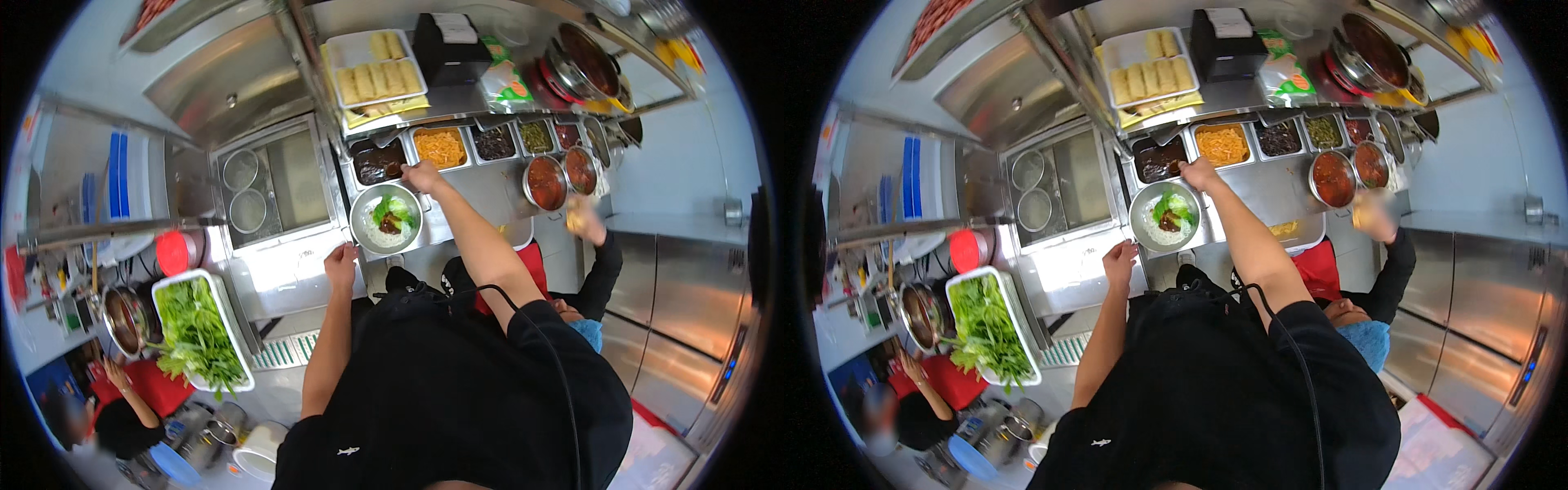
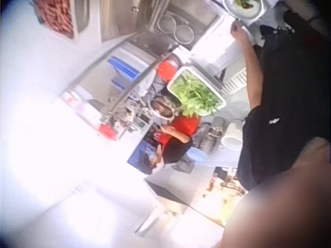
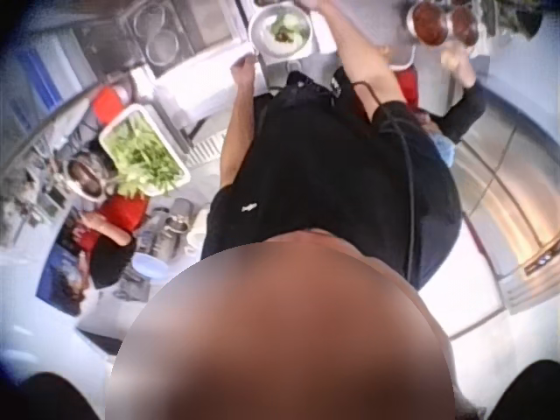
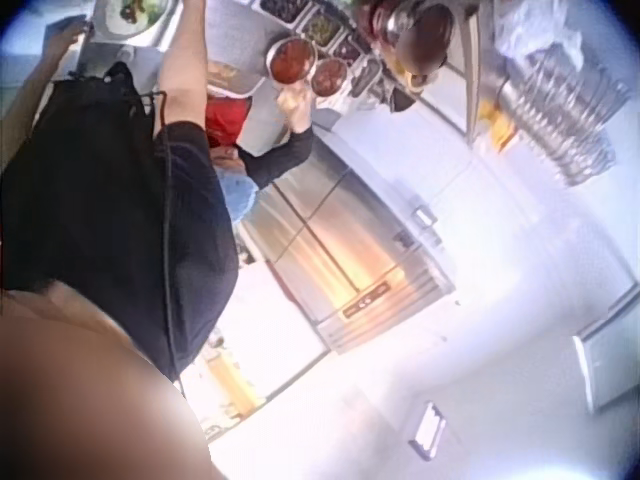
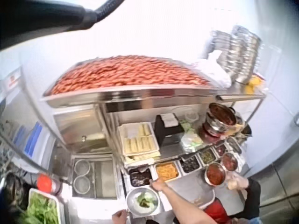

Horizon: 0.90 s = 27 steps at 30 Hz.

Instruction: The person assembles a noodle soup dish in a commercial kitchen. They blanch greens, add noodles and various toppings from containers, then ladle broth into a bowl. A coworker is visible working nearby.

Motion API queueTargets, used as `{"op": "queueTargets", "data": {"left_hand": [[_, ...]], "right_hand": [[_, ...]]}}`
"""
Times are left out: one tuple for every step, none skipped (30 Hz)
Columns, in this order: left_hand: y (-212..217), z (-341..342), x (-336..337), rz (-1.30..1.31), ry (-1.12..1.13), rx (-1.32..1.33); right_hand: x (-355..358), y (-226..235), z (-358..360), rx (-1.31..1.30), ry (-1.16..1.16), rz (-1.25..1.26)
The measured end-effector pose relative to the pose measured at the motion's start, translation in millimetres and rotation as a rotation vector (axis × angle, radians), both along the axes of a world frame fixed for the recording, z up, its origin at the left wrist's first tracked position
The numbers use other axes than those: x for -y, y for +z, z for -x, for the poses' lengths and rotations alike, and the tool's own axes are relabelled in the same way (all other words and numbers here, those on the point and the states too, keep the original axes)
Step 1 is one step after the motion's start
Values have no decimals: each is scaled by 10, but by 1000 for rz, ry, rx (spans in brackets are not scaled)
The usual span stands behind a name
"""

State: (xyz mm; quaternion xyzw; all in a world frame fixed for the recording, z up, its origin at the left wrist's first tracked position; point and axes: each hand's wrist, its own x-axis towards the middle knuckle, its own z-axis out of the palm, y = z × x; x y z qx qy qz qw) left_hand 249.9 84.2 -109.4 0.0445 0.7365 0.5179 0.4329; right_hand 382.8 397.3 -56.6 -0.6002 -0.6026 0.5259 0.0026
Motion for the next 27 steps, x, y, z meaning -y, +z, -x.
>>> {"op": "queueTargets", "data": {"left_hand": [[20, -1, -10, -11, -23, -39], [47, -10, 15, 12, -46, -64], [31, -28, 29, -4, -49, -49], [0, -14, 23, -28, -49, -38], [34, 1, -27, 3, -102, -27], [67, 8, -57, 39, -156, -15], [91, 20, -25, 25, -138, -1], [106, 38, -20, 10, -122, 14], [97, 37, -55, 31, -141, 2], [134, 45, -54, 32, -140, 3], [166, 71, -73, 28, -136, 22], [187, 77, -67, 27, -134, 45], [205, 90, -71, 24, -137, 55], [222, 106, -75, 21, -142, 65], [214, 163, -60, 21, -141, 71], [218, 170, -78, 36, -171, 85], [210, 178, -150, 47, -204, 95], [181, 199, -130, 68, -231, 107], [149, 220, -138, 43, -260, 122], [114, 236, -166, 20, -289, 138], [113, 309, -151, 1, -311, 148], [242, 323, -166, 23, -346, 175], [386, 366, -136, 34, -345, 220], [490, 412, -136, 41, -347, 267], [532, 474, -106, 85, -360, 242], [575, 540, -68, 65, -355, 208], [652, 558, -19, 52, -360, 179]], "right_hand": [[2, -85, 17, 2, 20, -48], [12, -158, 9, 5, 40, -96], [38, -160, -61, -4, 53, -125], [67, -142, -96, -15, 68, -161], [73, -153, -161, -6, 55, -168], [110, -153, -230, 6, 41, -170], [173, -48, -219, -31, 39, -122], [222, 60, -206, -69, 38, -75], [286, 106, -254, -110, -13, -97], [373, 187, -255, -153, -51, -115], [441, 271, -271, -179, -80, -138], [519, 320, -274, -209, -107, -152], [593, 367, -258, -239, -134, -165], [673, 415, -252, -268, -162, -179], [786, 670, -238, -277, -153, -147], [886, 706, -259, -299, -191, -170], [938, 711, -301, -381, -220, -194], [1042, 691, -332, -460, -245, -209], [1133, 671, -372, -531, -303, -198], [1218, 649, -426, -602, -361, -188], [1313, 651, -427, -680, -412, -173], [1388, 687, -474, -691, -462, -178], [1425, 721, -517, -654, -540, -226], [1407, 778, -584, -613, -619, -277], [1277, 869, -666, -601, -684, -367], [1058, 973, -738, -590, -741, -453], [763, 944, -885, -599, -842, -531]]}}
